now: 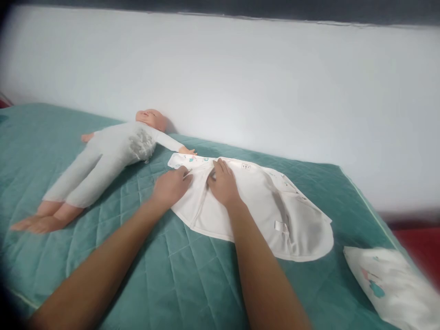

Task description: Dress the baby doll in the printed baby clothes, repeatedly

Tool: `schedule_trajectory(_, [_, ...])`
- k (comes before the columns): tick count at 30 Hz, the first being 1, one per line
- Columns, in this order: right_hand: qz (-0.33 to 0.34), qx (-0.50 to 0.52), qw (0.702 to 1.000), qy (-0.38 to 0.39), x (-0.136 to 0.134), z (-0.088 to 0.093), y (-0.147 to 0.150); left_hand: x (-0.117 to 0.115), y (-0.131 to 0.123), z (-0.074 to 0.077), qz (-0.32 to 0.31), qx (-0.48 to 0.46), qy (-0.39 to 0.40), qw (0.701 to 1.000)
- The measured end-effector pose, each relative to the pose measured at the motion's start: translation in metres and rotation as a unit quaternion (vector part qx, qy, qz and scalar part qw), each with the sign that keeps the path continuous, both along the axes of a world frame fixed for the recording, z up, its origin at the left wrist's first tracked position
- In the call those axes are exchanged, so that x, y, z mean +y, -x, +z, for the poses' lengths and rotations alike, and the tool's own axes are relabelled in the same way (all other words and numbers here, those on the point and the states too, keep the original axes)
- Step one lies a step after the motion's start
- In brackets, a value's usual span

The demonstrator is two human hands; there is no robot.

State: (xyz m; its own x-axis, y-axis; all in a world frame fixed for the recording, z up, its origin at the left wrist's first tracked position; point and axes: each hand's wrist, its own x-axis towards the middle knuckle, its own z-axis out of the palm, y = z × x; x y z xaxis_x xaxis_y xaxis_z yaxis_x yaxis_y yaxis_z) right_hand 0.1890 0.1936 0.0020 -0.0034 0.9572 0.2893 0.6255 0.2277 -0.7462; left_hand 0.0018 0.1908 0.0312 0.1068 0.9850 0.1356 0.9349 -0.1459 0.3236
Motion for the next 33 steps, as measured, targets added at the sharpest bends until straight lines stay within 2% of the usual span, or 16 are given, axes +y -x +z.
schedule_trajectory(3, [-0.019,-0.052,0.998,0.002,0.0,0.0,0.004,-0.004,-0.006,0.001,-0.06,-0.001,-0.095,0.994])
schedule_trajectory(5, [-0.031,-0.055,0.998,-0.004,0.001,0.001,0.004,-0.004,-0.011,-0.001,-0.143,-0.029,-0.133,0.98])
schedule_trajectory(8, [-0.015,-0.076,0.997,-0.032,0.001,0.0,0.003,0.0,-0.018,-0.01,-0.268,-0.073,-0.119,0.953])
schedule_trajectory(10, [-0.008,-0.092,0.995,-0.044,0.0,-0.001,0.003,0.005,-0.022,-0.019,-0.3,-0.08,-0.106,0.945])
schedule_trajectory(14, [-0.044,-0.096,0.994,-0.027,-0.001,-0.001,0.004,0.013,-0.024,-0.028,-0.287,-0.041,-0.093,0.952])
schedule_trajectory(22, [-0.086,-0.115,0.99,-0.004,-0.004,0.004,0.002,0.013,-0.022,-0.027,-0.219,0.003,-0.047,0.975])
schedule_trajectory(28, [-0.086,-0.116,0.99,-0.007,-0.007,-0.001,0.002,0.018,-0.021,-0.029,-0.215,0.013,-0.044,0.976])
schedule_trajectory(31, [-0.09,-0.109,0.99,0.0,-0.017,0.005,-0.009,0.019,-0.019,-0.029,-0.219,0.005,-0.048,0.974])
schedule_trajectory(33, [-0.098,-0.108,0.989,-0.018,-0.03,0.013,-0.03,0.018,-0.017,-0.03,-0.221,-0.004,-0.055,0.974])
